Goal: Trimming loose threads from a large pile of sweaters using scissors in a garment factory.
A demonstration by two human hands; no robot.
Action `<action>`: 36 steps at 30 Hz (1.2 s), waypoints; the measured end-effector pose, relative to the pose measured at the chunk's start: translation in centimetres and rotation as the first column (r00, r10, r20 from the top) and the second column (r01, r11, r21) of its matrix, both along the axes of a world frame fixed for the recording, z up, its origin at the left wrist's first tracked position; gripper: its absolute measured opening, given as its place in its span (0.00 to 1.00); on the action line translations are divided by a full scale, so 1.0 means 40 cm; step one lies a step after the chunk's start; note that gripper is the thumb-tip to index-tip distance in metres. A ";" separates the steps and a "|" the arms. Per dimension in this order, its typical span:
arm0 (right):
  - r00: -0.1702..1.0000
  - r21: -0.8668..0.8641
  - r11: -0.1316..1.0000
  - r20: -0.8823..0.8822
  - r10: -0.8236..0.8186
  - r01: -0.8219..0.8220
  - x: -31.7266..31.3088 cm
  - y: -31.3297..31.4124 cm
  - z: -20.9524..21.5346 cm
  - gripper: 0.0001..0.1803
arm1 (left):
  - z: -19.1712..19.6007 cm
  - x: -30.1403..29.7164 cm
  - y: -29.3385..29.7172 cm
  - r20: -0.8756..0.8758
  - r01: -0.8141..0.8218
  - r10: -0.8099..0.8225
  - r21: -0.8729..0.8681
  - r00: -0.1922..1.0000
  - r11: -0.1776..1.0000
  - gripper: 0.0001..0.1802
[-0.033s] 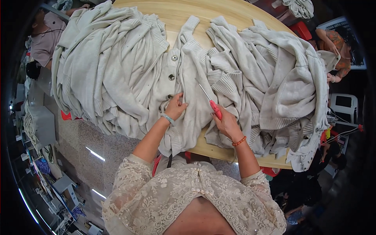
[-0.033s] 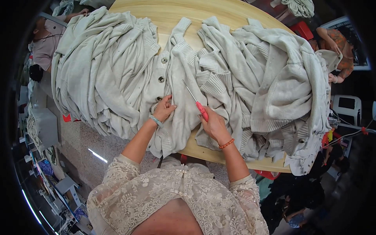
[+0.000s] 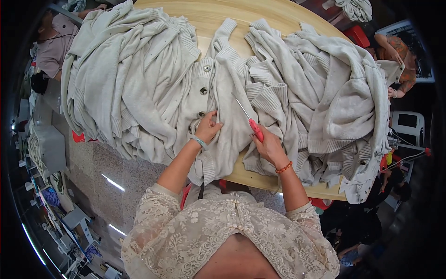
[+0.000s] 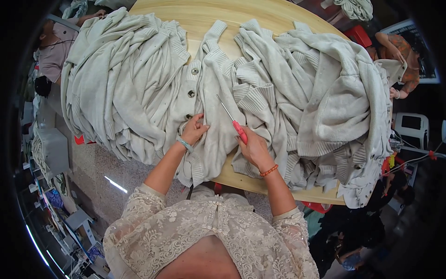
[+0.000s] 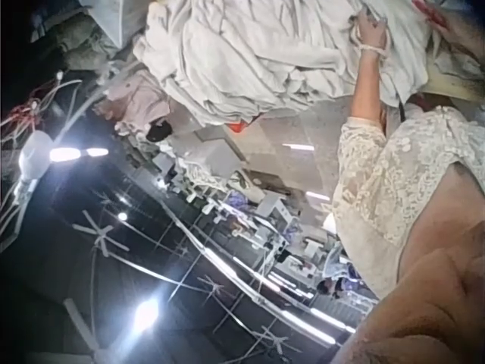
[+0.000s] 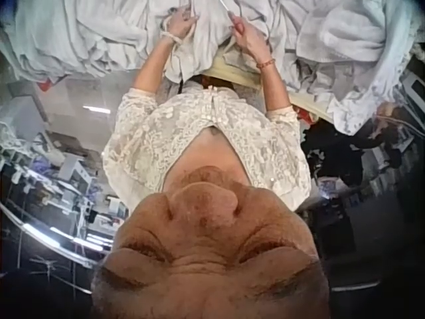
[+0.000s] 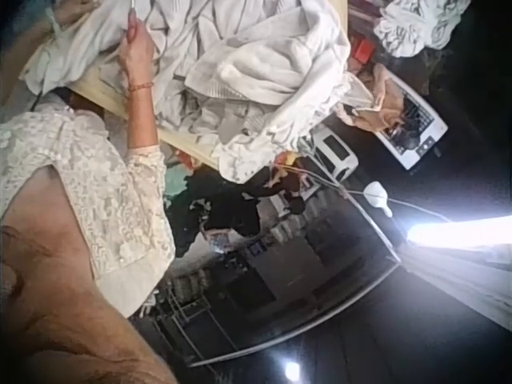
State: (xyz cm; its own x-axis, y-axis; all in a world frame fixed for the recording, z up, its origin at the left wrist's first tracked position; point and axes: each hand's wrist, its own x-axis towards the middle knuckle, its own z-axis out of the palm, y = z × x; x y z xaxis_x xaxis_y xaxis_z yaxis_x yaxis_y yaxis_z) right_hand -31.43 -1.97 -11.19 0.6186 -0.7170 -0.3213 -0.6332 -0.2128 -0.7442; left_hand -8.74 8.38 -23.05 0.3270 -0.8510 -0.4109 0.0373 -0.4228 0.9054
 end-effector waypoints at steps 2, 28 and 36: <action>1.000 0.031 1.000 -0.030 0.004 -0.004 -0.006 0.003 0.013 0.18 | 0.033 -0.006 0.020 -0.218 -0.106 0.126 0.101 0.968 0.989 0.22; 0.763 0.037 0.805 -0.293 0.576 -0.593 -0.111 0.215 0.118 0.14 | -0.047 -0.067 0.330 0.021 -0.390 0.391 -0.045 0.920 0.920 0.17; 0.889 0.030 0.912 -0.216 0.404 -0.408 -0.106 0.213 0.111 0.18 | 0.056 -0.117 0.316 0.733 -0.197 0.096 0.053 0.674 0.979 0.29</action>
State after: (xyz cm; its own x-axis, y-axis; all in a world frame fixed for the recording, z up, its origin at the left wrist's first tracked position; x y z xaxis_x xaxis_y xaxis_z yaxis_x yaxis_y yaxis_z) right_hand -35.69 6.54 -6.75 0.7750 -0.4239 -0.4686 -0.6316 -0.4964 -0.5955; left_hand -13.41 21.03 -20.82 0.6804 -0.7280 -0.0840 -0.5366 -0.5730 0.6195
